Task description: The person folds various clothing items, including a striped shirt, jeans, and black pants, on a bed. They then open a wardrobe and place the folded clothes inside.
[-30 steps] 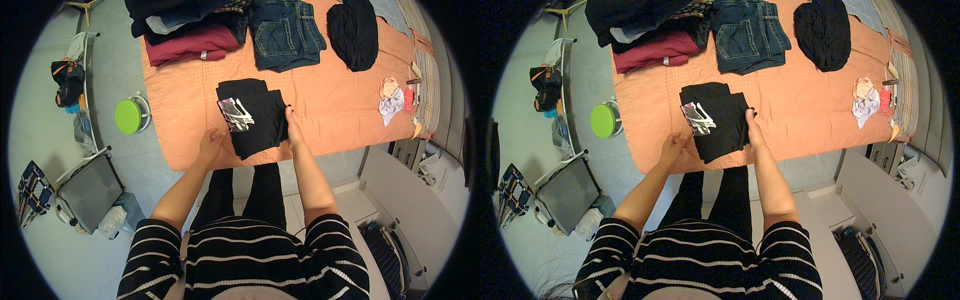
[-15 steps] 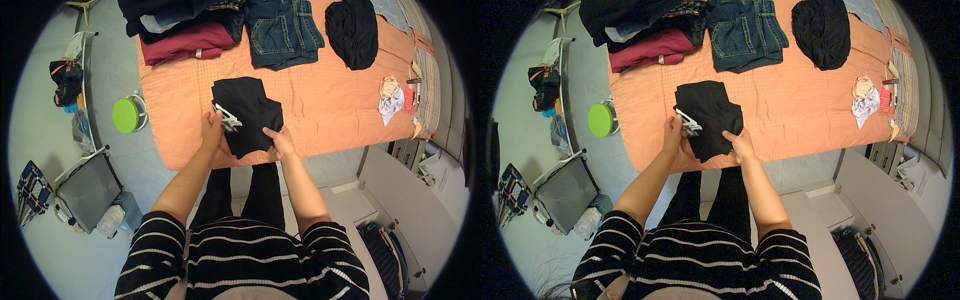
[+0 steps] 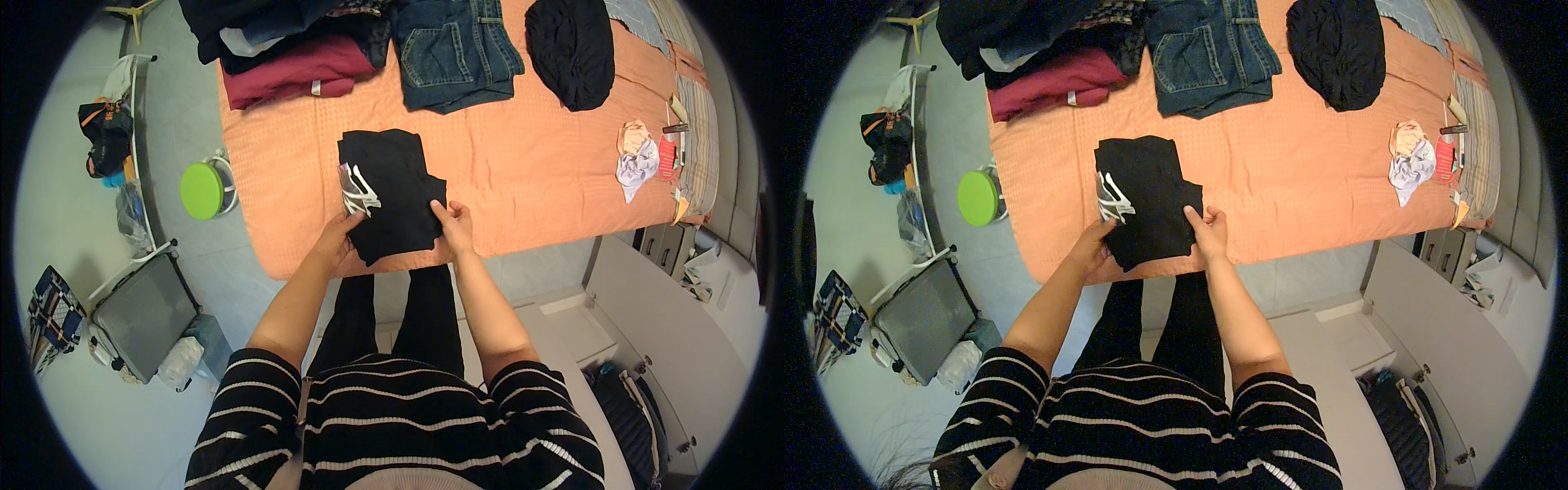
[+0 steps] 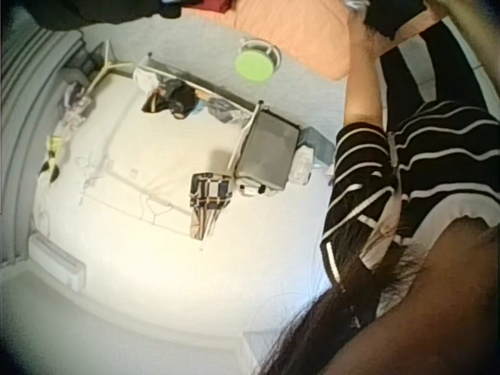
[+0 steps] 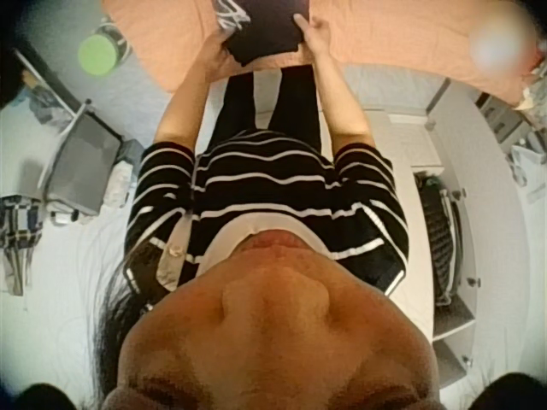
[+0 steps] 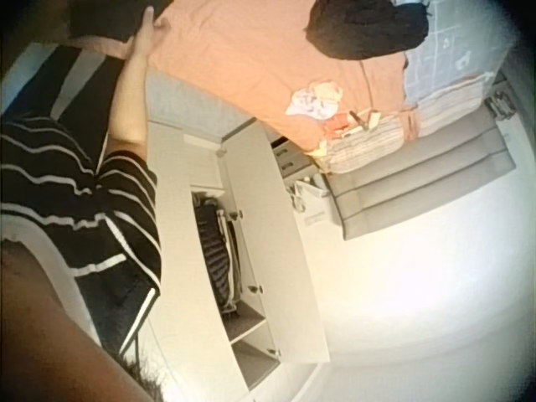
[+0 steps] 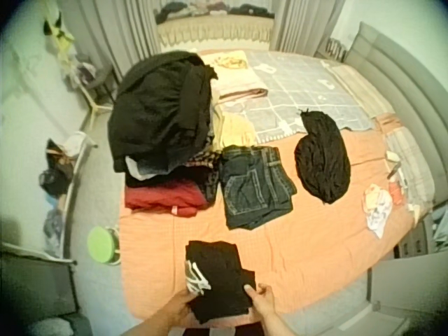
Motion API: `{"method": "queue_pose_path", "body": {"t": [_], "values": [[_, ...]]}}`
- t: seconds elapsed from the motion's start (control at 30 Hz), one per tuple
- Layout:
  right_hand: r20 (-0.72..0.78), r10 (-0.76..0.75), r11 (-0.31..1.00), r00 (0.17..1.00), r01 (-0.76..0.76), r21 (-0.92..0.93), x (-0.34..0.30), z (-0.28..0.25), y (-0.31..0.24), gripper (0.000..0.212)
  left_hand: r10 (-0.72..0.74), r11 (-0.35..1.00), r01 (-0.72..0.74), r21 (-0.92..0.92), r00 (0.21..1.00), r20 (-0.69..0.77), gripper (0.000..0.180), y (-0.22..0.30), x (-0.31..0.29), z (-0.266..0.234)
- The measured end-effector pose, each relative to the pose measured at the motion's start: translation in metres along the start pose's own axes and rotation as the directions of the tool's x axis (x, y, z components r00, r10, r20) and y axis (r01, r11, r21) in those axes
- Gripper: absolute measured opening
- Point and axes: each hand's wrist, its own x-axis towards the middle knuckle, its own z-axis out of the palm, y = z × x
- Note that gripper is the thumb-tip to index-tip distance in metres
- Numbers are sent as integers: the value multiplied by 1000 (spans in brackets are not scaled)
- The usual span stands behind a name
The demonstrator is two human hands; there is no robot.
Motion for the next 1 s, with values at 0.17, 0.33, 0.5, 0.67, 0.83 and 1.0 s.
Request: {"method": "queue_pose_path", "body": {"t": [0.17,0.33,0.5,0.67,0.83,1.0], "values": [[265,126,984,956,-154,85,0,28,-10,53,232,968,-206,142,953,-196,39,29,30,13],[569,390,818,723,-556,146,-19,19,-33,48,219,937,-76,340,888,-405,29,40,35,28],[583,122,889,803,-350,296,-36,-25,-89,50,82,988,-73,136,995,-62,32,76,-3,71],[530,-155,896,834,-108,432,-12,-61,-196,59,473,832,-551,65,765,437,66,156,-19,182],[429,-411,871,805,208,445,70,-52,-274,65,655,692,-700,173,711,257,84,199,41,231],[-1,-710,600,704,605,-522,134,-12,-253,77,852,-247,-416,875,336,400,71,175,110,225]]}}
